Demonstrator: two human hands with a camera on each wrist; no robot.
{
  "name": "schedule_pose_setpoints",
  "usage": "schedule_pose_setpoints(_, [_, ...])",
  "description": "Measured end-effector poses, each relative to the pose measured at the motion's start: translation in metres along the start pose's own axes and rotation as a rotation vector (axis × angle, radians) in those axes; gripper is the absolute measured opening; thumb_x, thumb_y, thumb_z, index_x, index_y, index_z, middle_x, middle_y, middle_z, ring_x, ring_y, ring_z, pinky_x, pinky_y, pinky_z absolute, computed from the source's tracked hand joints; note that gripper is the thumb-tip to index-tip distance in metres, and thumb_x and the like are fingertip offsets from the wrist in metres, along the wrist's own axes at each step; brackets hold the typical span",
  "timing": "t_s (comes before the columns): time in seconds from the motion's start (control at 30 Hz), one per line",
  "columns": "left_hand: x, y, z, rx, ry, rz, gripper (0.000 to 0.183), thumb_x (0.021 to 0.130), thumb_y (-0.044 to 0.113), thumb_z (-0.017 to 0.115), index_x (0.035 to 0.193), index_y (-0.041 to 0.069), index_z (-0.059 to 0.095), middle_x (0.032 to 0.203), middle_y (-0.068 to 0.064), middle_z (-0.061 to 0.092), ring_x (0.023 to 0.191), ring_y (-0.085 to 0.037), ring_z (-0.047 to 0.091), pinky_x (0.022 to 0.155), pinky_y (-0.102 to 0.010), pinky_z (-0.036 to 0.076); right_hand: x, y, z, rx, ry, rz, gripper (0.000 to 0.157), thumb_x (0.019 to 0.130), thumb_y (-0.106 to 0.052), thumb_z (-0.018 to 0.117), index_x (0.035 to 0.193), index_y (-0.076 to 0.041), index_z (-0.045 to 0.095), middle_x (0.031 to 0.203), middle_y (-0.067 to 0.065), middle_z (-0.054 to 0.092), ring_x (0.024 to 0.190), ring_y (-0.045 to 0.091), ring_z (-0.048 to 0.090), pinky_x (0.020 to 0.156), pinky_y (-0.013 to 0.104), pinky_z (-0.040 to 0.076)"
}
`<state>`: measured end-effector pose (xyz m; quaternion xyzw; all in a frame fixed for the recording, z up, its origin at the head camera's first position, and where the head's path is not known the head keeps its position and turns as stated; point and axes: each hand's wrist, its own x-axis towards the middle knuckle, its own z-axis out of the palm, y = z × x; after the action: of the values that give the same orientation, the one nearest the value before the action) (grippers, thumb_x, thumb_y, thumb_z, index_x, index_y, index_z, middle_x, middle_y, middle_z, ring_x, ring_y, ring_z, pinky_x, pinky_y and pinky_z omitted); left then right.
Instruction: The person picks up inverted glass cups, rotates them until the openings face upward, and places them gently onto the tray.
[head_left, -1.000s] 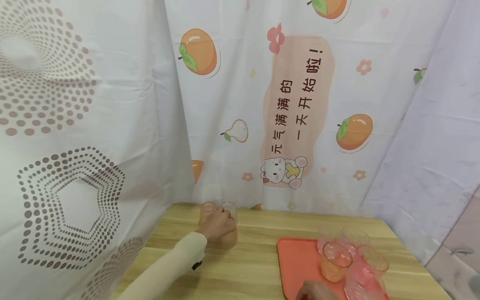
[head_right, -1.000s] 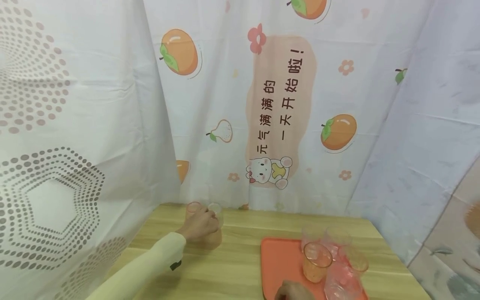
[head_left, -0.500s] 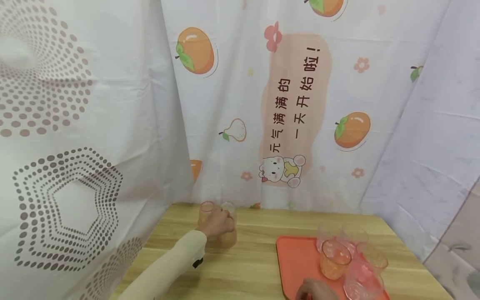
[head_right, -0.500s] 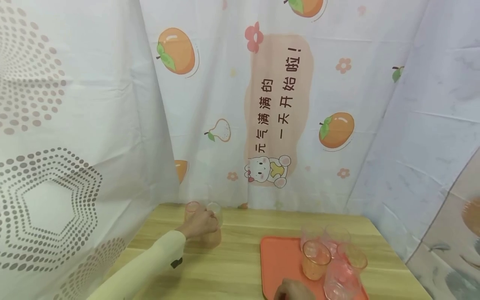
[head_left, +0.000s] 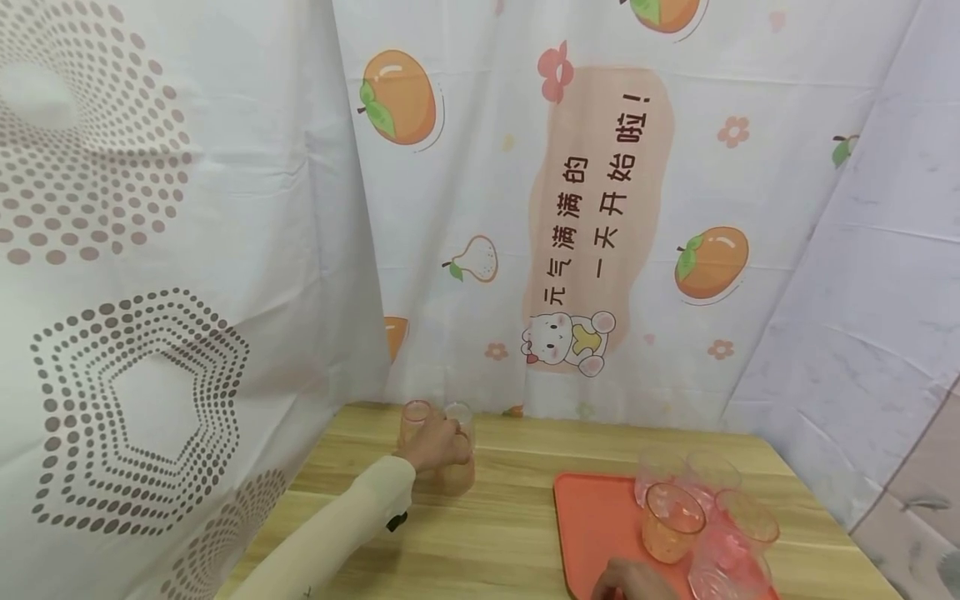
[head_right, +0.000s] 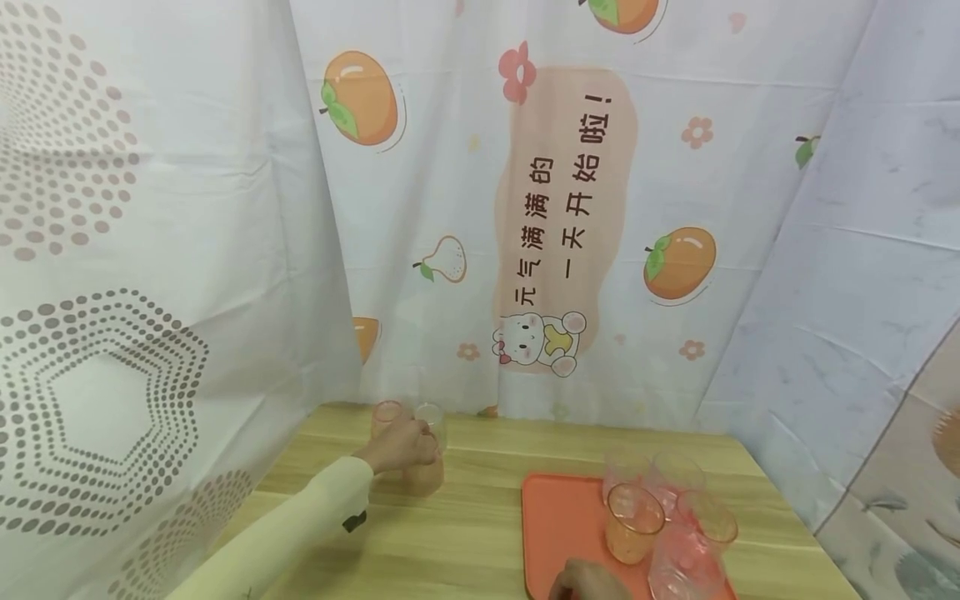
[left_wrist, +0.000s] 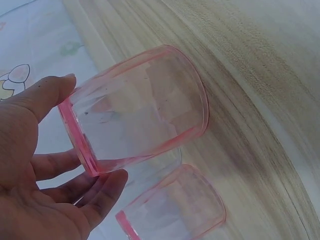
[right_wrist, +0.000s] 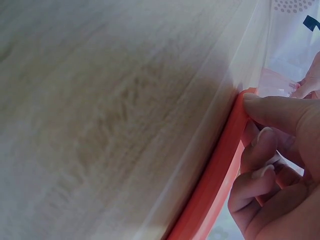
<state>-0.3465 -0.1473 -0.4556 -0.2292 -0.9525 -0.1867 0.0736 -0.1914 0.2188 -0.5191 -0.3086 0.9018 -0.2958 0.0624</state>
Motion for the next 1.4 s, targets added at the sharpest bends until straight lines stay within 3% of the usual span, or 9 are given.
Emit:
schedule_pose_setpoints(0.17, [0.002, 0.001, -0.002, -0.022, -0.008, -0.025, 0.019, 0.075, 0.024, 0.064, 0.061, 0.016, 0.055, 0.066, 0.003, 0.047, 0.073, -0.021, 0.040, 0.067, -0.034, 0.036, 0.002, 0.002, -0.001, -0.018, 0.018, -0.038, 0.006, 0.076, -0.027, 0.075, 0.075, -0.028, 0.069, 0.072, -0.023, 0.048, 0.063, -0.006, 0.044, 0.053, 0.019, 0.039])
schedule_pose_setpoints(0.33, [-0.001, -0.003, -0.002, -0.211, -0.014, -0.068, 0.031, 0.070, 0.014, 0.062, 0.050, 0.018, 0.039, 0.049, 0.009, 0.031, 0.046, -0.011, 0.027, 0.043, -0.026, 0.027, 0.001, 0.004, 0.000, 0.011, 0.023, -0.083, 0.004, 0.079, -0.026, 0.072, 0.076, -0.025, 0.070, 0.074, -0.026, 0.047, 0.065, -0.007, 0.045, 0.053, 0.019, 0.040])
schedule_pose_setpoints(0.43, [-0.003, -0.009, -0.001, -0.285, 0.008, -0.090, 0.031, 0.071, 0.013, 0.063, 0.051, 0.018, 0.040, 0.047, 0.011, 0.029, 0.041, -0.006, 0.019, 0.036, -0.024, 0.020, 0.001, 0.006, 0.001, -0.004, 0.027, -0.119, 0.005, 0.081, -0.026, 0.071, 0.077, -0.026, 0.070, 0.075, -0.027, 0.047, 0.066, -0.008, 0.045, 0.053, 0.018, 0.040])
schedule_pose_setpoints(0.67, [-0.011, -0.009, -0.003, -0.250, -0.005, -0.110, 0.027, 0.073, 0.019, 0.065, 0.058, 0.019, 0.043, 0.050, 0.010, 0.033, 0.042, -0.006, 0.023, 0.038, -0.024, 0.023, 0.000, 0.003, -0.001, -0.018, 0.016, -0.103, 0.004, 0.079, -0.024, 0.073, 0.076, -0.024, 0.069, 0.074, -0.024, 0.047, 0.065, -0.008, 0.044, 0.054, 0.019, 0.040])
schedule_pose_setpoints(0.83, [-0.016, -0.003, -0.005, -0.248, -0.011, -0.060, 0.027, 0.073, 0.018, 0.063, 0.057, 0.020, 0.042, 0.048, 0.012, 0.031, 0.042, -0.005, 0.024, 0.039, -0.023, 0.025, 0.000, 0.001, -0.001, 0.002, -0.003, -0.079, 0.004, 0.079, -0.023, 0.072, 0.076, -0.024, 0.070, 0.074, -0.025, 0.046, 0.065, -0.007, 0.044, 0.054, 0.019, 0.040])
schedule_pose_setpoints(1.0, [-0.018, 0.004, -0.008, -0.209, 0.029, -0.019, 0.030, 0.075, 0.020, 0.061, 0.057, 0.020, 0.038, 0.050, 0.013, 0.027, 0.043, -0.004, 0.021, 0.042, -0.022, 0.025, 0.000, 0.003, 0.000, 0.006, -0.009, -0.072, 0.005, 0.080, -0.024, 0.072, 0.076, -0.024, 0.070, 0.075, -0.026, 0.046, 0.065, -0.007, 0.044, 0.054, 0.020, 0.040])
schedule_pose_setpoints(1.13, [-0.022, 0.009, -0.009, -0.205, 0.036, 0.005, 0.024, 0.078, 0.022, 0.063, 0.061, 0.019, 0.047, 0.055, 0.012, 0.038, 0.045, -0.002, 0.029, 0.044, -0.021, 0.030, 0.000, 0.004, 0.000, 0.002, -0.007, -0.082, 0.005, 0.080, -0.024, 0.072, 0.076, -0.024, 0.069, 0.075, -0.026, 0.046, 0.065, -0.007, 0.044, 0.054, 0.020, 0.040])
schedule_pose_setpoints(1.27, [-0.027, 0.014, -0.008, -0.228, 0.027, 0.012, 0.009, 0.079, 0.025, 0.065, 0.075, 0.018, 0.060, 0.066, 0.010, 0.052, 0.049, -0.003, 0.042, 0.046, -0.022, 0.039, -0.001, 0.002, -0.001, 0.021, -0.015, -0.067, 0.006, 0.081, -0.026, 0.072, 0.076, -0.023, 0.070, 0.075, -0.025, 0.047, 0.065, -0.007, 0.045, 0.054, 0.020, 0.040])
schedule_pose_setpoints(1.4, [-0.031, 0.018, -0.004, -0.263, 0.010, 0.007, 0.012, 0.081, 0.027, 0.065, 0.077, 0.016, 0.061, 0.063, 0.010, 0.052, 0.047, -0.003, 0.042, 0.043, -0.022, 0.039, -0.002, 0.000, -0.002, 0.052, -0.033, -0.023, 0.006, 0.080, -0.026, 0.072, 0.076, -0.022, 0.070, 0.073, -0.023, 0.048, 0.064, -0.005, 0.045, 0.054, 0.021, 0.040])
